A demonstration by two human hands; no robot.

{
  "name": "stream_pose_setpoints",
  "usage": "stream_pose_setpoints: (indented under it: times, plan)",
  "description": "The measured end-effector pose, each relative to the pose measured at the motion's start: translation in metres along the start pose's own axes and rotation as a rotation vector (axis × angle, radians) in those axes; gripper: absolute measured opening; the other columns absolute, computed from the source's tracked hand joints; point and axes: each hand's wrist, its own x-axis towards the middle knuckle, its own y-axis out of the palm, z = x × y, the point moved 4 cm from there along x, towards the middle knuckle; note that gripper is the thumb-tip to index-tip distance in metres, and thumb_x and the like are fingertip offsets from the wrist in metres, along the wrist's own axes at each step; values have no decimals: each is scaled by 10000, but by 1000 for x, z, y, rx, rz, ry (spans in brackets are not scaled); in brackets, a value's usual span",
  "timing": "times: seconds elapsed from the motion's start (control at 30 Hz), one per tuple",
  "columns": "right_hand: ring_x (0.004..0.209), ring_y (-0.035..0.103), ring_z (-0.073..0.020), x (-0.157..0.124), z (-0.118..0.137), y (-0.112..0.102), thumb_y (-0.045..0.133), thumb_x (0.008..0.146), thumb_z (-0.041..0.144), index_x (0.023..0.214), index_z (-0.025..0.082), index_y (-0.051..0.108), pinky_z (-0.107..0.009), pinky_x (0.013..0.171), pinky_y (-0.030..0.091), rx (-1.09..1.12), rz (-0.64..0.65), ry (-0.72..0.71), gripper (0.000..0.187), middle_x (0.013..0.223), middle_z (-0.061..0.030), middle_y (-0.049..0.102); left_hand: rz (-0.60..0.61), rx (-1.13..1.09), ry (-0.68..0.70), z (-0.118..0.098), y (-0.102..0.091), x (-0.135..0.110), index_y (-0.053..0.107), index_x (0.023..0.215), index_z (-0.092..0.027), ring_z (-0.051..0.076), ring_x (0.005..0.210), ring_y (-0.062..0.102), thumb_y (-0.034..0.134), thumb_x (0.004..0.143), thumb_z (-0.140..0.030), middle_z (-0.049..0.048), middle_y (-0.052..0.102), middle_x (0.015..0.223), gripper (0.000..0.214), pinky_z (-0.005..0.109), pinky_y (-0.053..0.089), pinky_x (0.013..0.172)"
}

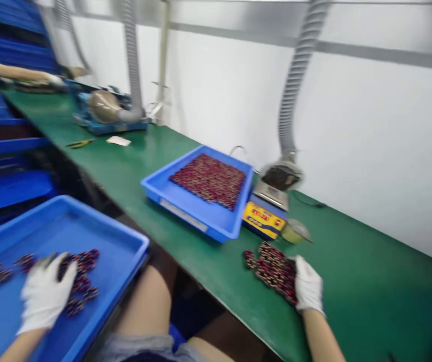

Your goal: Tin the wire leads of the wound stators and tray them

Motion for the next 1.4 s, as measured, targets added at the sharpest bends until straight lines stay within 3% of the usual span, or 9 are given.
stream_pose_setpoints:
  times: [0.13, 0.3, 0.37, 0.47, 0.67, 0.87, 1.0, 1.2, 1.4]
  plan:
    - [822, 623, -237, 8, -28, -15, 469, 861, 553, 811, 151, 647, -368, 787, 485, -49, 30, 20, 443, 824, -62, 685, 130, -271, 459, -121, 12, 35, 568, 951, -282, 272, 1094, 550, 538, 806, -280, 15, 624, 1028, 148, 474, 430, 989]
    - [917, 611, -252, 6, -28, -7, 462, 851, 493, 919, 158, 639, -391, 875, 453, -58, 65, -5, 384, 961, -106, 683, 467, -615, 1044, -321, 22, -6, 581, 1014, -218, 194, 993, 576, 485, 856, -135, 42, 646, 1023, 201, 330, 477, 901]
    - [924, 611, -244, 4, -23, -9, 443, 873, 443, 938, 163, 630, -393, 877, 459, -62, 94, -25, 343, 972, -104, 676, 640, -589, 1069, -378, 41, -31, 581, 1014, -213, 209, 942, 594, 506, 851, -176, 42, 661, 1025, 184, 351, 505, 848]
    - [929, 600, -241, 1, -16, -13, 453, 877, 377, 920, 174, 617, -401, 887, 453, -98, 130, -68, 265, 965, -100, 659, 715, -475, 1028, -425, 76, -52, 478, 1249, -229, 312, 1185, 470, 586, 797, -224, 88, 542, 1291, 465, 472, 468, 924]
    - [940, 586, -257, -4, -9, -17, 485, 868, 296, 987, 199, 572, -426, 886, 446, -209, 194, -83, 177, 993, -93, 604, 738, -416, 1035, -440, 114, -58, 531, 1159, -229, 311, 1159, 477, 616, 797, -218, 72, 584, 1224, 372, 485, 465, 906]
    - [919, 610, -241, -11, -6, -18, 453, 909, 284, 1023, 199, 544, -400, 875, 468, -381, 272, -85, 169, 1016, -80, 586, 543, -432, 992, -437, 105, -54, 551, 1103, -171, 331, 1181, 428, 521, 843, -141, 116, 583, 1186, 263, 545, 379, 962]
    - [944, 603, -235, -10, -3, -20, 469, 904, 268, 1027, 200, 560, -383, 870, 476, -409, 256, -131, 167, 1058, -78, 596, 657, -468, 1151, -443, 105, -65, 583, 1030, -223, 336, 1148, 450, 561, 822, -207, 60, 599, 1164, 210, 565, 359, 965]
    - [942, 605, -224, -6, -2, -21, 449, 910, 282, 956, 205, 588, -381, 886, 471, -384, 257, -186, 165, 1014, -74, 621, 654, -551, 1097, -443, 104, -74, 576, 806, -217, 281, 1114, 517, 612, 813, -206, -7, 680, 972, 38, 527, 329, 1012]
    - [943, 623, -260, -4, -26, -23, 431, 883, 439, 941, 239, 612, -441, 891, 482, -370, 245, -188, 276, 1028, -75, 650, 513, -678, 1051, -416, 60, 10, 612, 926, -271, 140, 948, 610, 581, 847, -242, -14, 697, 955, 89, 297, 466, 876]
